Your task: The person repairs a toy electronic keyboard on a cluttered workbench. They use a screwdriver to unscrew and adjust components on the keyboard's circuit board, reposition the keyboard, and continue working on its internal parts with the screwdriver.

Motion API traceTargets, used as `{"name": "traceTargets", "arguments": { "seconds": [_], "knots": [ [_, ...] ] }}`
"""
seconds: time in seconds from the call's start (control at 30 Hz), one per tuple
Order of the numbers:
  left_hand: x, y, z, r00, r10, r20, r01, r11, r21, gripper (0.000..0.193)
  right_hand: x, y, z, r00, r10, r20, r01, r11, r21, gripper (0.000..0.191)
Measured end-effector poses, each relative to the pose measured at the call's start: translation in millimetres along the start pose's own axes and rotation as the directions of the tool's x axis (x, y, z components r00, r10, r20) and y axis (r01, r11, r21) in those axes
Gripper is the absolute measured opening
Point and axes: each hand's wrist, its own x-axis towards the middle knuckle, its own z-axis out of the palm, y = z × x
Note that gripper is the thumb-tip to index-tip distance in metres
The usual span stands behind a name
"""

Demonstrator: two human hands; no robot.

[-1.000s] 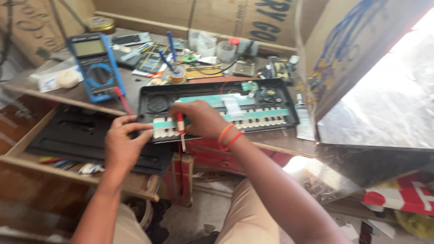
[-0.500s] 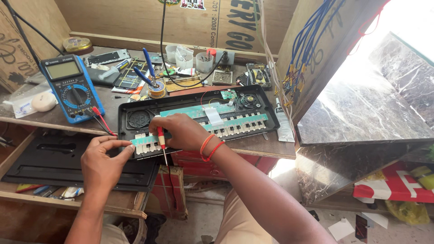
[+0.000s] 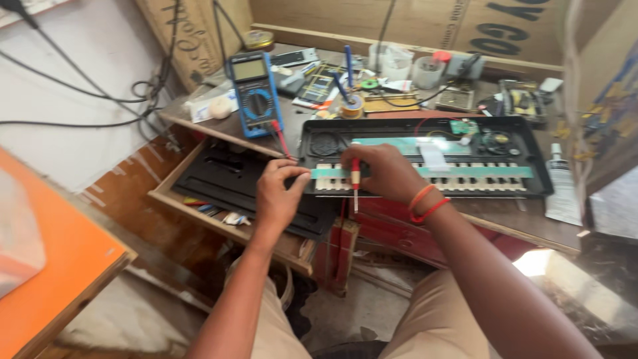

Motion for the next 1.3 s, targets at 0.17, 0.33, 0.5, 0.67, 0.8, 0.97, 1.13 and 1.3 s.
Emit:
{"name": "traceTargets", "arguments": {
  "seconds": [0.17,0.33,0.5,0.67,0.8,0.97,1.13,1.3],
  "knots": [
    [3,13,-2,0.998,-0.055,0.043,0.055,0.998,0.008,0.013,0,-5,-3,0.998,0.063,0.021,-0.063,0.998,-0.009,0.034],
    [6,24,-5,0.993,-0.091,0.069,0.090,0.996,0.018,0.013,0,-9,-5,0.994,0.105,0.030,-0.104,0.993,-0.048,0.033],
    [8,29,-6,0.979,-0.177,0.102,0.175,0.984,0.034,0.013,0,-10,-4,0.995,0.095,0.024,-0.094,0.995,-0.046,0.033],
    [7,26,-7,0.994,-0.077,0.082,0.079,0.997,-0.021,0.012,0,-9,-7,0.998,0.059,0.034,-0.058,0.997,-0.044,0.032],
    [6,21,-4,0.989,-0.113,0.091,0.115,0.993,-0.014,0.012,0,-9,-7,0.994,0.108,0.037,-0.106,0.993,-0.053,0.032],
    [5,18,-1,0.991,-0.104,0.082,0.105,0.994,-0.010,0.011,-1,-11,-6,0.995,0.094,0.022,-0.093,0.995,-0.047,0.032],
    [5,22,-2,0.991,-0.104,0.087,0.105,0.995,0.002,0.010,-2,-11,-7,0.997,0.082,0.016,-0.081,0.996,-0.046,0.032],
    [6,25,-3,0.985,-0.137,0.108,0.134,0.990,0.029,0.009,-1,-11,-6,0.994,0.108,0.021,-0.107,0.994,-0.036,0.031]
  ]
}}
